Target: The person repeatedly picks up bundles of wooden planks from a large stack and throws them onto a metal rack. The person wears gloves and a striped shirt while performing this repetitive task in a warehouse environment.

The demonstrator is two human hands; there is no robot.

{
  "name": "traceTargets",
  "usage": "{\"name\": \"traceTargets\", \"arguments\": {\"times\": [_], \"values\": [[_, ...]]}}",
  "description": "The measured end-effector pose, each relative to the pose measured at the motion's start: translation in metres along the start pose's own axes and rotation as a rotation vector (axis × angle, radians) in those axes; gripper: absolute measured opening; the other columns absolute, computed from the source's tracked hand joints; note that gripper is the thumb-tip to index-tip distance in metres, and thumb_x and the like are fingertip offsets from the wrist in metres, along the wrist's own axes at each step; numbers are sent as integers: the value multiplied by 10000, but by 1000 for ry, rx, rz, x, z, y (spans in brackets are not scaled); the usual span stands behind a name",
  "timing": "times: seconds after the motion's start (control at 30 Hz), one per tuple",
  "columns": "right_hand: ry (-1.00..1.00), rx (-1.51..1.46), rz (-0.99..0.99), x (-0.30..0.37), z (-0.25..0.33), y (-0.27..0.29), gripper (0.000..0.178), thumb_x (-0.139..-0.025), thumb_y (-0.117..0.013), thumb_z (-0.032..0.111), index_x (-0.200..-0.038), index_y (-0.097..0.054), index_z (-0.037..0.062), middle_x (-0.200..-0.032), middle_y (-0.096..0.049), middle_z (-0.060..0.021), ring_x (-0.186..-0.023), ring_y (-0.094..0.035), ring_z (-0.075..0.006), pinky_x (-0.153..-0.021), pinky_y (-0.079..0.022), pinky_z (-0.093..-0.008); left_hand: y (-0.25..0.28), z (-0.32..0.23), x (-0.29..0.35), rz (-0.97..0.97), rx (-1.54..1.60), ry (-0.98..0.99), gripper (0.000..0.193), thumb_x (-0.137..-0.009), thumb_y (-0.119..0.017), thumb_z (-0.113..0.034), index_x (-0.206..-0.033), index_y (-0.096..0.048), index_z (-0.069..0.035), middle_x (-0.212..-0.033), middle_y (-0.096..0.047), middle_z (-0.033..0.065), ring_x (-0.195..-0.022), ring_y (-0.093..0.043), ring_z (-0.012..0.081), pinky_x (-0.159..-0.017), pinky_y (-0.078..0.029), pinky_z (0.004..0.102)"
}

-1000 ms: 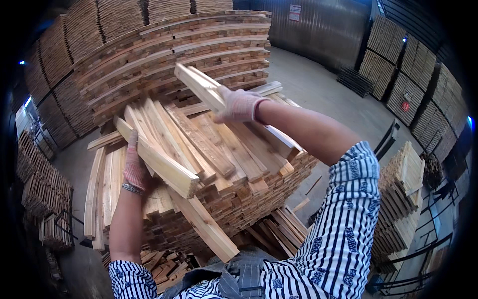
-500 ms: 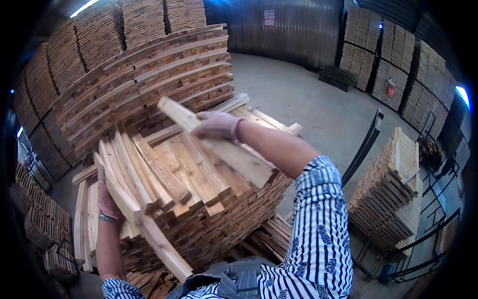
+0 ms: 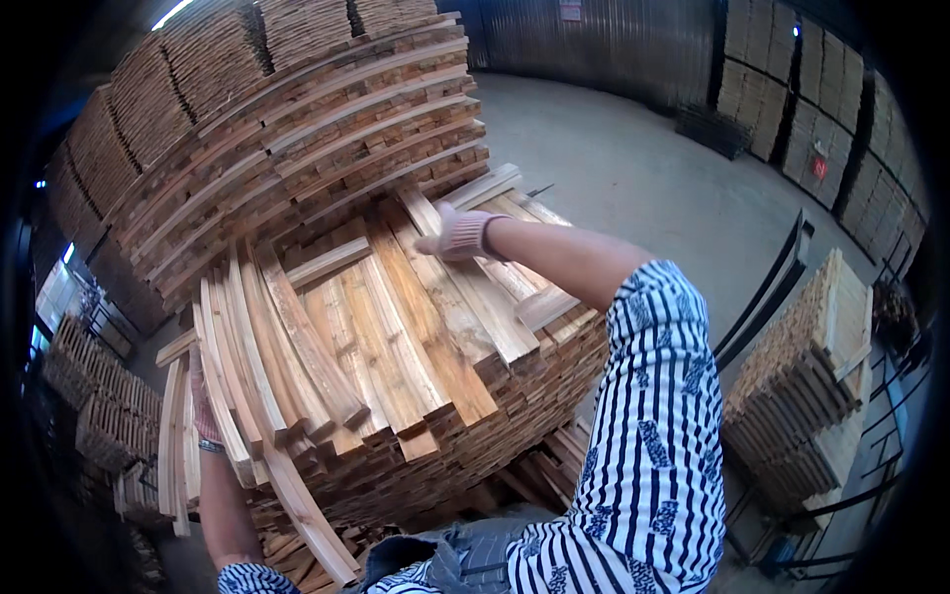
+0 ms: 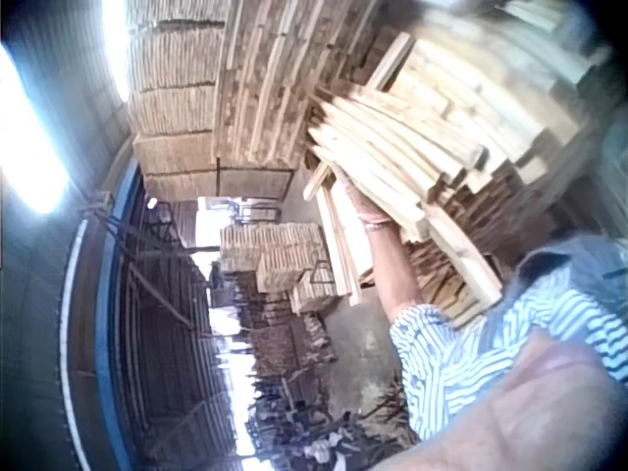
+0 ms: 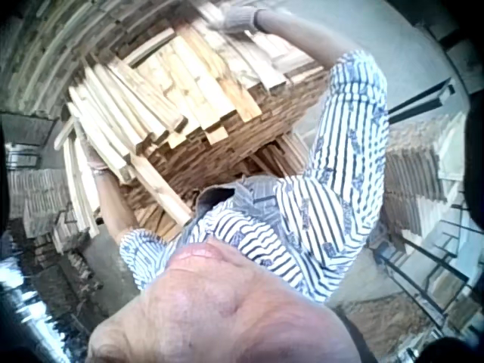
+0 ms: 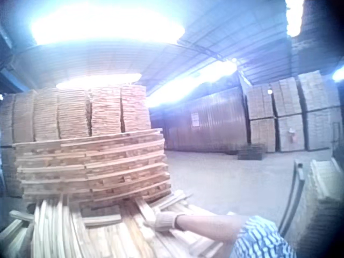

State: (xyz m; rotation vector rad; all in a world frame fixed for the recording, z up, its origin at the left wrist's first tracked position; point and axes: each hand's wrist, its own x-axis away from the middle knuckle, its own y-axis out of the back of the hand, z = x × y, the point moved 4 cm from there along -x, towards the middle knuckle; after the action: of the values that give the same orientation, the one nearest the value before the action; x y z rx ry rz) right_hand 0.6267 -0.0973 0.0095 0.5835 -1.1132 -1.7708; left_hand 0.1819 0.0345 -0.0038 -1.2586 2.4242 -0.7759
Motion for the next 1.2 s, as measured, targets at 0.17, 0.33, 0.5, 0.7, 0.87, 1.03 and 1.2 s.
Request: {"name": "traceTargets", "arguments": {"times": [0.17, 0.33, 0.5, 0.7, 0.87, 1.03, 1.2], "values": [[181, 552, 157, -46, 10, -20, 707, -847, -635, 282, -1434, -416, -45, -1233, -642, -306, -1148, -637, -419, -964, -527, -451, 37, -9, -7, 115, -151, -86, 683, -986, -545, -572, -1424, -533, -48, -1284, -665, 147, -1088, -687, 289, -903, -611, 418], [155, 201, 63, -28, -44, 33, 607, -906, -546, 333, -1422, -490, 18, -1145, -666, -268, -1027, -652, -397, -916, -521, -452, 7, -7, 3, 126, -50, -25, 676, -992, -550, -542, -1455, -501, -53, -1327, -639, 148, -1126, -670, 290, -954, -585, 435], [52, 73, -14, -9, -30, -36, 729, -1015, -430, 500, -1546, -332, 10, -1473, -463, -313, -1381, -460, -406, -1162, -353, -439, 20, -6, 3, -31, -7, -13, 749, -962, -558, -597, -1475, -477, -58, -1364, -608, 176, -1138, -660, 303, -964, -576, 445], [86, 423, -94, 9, 33, -18, 693, -992, -474, 543, -1430, -470, 7, -1376, -534, -312, -1286, -525, -424, -1085, -419, -483, 28, -3, -2, -58, -64, 25, 862, -869, -617, -692, -1460, -500, -76, -1276, -655, 184, -1086, -677, 330, -941, -582, 459], [459, -4, 59, 10, 179, -90, 736, -1002, -476, 519, -1534, -344, 30, -1441, -490, -320, -1281, -546, -443, -1078, -449, -470, 13, -3, 14, 2, 66, 137, 810, -891, -623, -643, -1456, -504, -76, -1348, -618, 188, -1157, -648, 332, -1005, -542, 472], [449, -12, 74, -11, 231, -150, 507, -1041, -444, 388, -1404, -463, 34, -1249, -643, -231, -1052, -663, -360, -889, -505, -524, 24, -1, 7, 33, 43, 71, 794, -918, -589, -622, -1473, -475, -65, -1371, -600, 185, -1202, -616, 340, -1056, -499, 465], [387, -381, 98, -29, 210, -92, 450, -917, -632, 388, -1002, -713, -46, -905, -721, -168, -820, -671, -247, -743, -526, -389, 39, -6, 3, 3, 14, 36, 782, -923, -570, -632, -1460, -483, -71, -1328, -623, 180, -1167, -637, 336, -1013, -532, 477]]}}
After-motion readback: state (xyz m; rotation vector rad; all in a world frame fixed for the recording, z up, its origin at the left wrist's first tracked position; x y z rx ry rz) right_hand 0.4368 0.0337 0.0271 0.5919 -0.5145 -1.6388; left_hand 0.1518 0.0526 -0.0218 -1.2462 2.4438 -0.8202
